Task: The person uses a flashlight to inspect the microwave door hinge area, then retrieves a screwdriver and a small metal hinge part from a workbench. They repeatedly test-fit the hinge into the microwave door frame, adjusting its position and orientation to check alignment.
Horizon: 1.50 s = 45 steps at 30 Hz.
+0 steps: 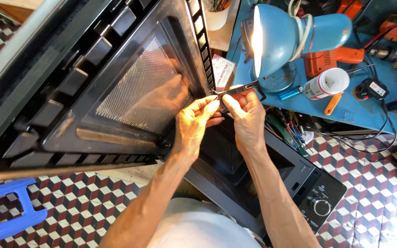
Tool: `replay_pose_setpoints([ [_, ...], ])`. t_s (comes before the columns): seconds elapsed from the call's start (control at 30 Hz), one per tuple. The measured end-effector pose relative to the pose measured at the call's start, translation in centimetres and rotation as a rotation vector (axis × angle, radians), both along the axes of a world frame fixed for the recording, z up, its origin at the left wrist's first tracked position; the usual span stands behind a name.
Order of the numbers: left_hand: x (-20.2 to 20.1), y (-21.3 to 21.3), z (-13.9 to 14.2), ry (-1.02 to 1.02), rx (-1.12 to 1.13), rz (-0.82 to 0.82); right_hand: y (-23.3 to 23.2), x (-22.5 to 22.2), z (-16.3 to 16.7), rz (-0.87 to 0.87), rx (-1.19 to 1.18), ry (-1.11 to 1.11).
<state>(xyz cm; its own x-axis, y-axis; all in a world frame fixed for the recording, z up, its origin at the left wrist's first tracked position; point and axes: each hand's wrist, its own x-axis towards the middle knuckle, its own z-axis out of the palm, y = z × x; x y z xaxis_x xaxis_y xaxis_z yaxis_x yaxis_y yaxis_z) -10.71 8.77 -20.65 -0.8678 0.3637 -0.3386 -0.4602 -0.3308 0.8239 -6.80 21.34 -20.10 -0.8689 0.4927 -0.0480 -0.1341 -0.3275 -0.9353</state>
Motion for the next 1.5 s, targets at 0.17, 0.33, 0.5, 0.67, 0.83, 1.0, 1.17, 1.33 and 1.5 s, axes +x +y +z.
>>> replay_pose_setpoints([
  [0.17,0.5,0.4,-1.7,-0.07,0.033,0.043,1.0,0.3,-0.8,0.066,0.02,-0.081],
  [0.33,0.4,0.5,-1.9,-0.08,0.053,0.024,1.3,0.5,-0.4,0.079,-0.095,-0.125],
  [0.5,0.0,0.0,-1.9,-0.22,0.157,0.004,1.6,0.6,0.4,0.111,-0.141,-0.13],
  [0.67,0.0,-0.3,-2.0,-0.252,0.163,-0.002,1.7,0.8,0.4,0.133,-0.257,-0.144],
  [0.83,-0.1,-0.3,-2.0,-0.281,0.146,0.003,1.5,0.8,-0.1,0.103,-0.337,-0.155],
  [1.0,-0.3,-0.1,-2.1,-0.398,0.176,0.028,1.0,0.8,-0.2,0.046,-0.323,-0.137],
  [1.17,-0.3,0.0,-2.2,-0.477,0.255,-0.014,0.8,0.8,0.2,0.012,-0.287,-0.146],
  [1.33,-0.5,-0.2,-2.5,-0.607,0.376,-0.067,0.7,0.9,0.4,0.001,-0.265,-0.13],
  [1.5,-0.7,-0.2,-2.8,-0.654,0.487,-0.176,0.6,0.9,0.3,-0.022,-0.211,-0.105],
])
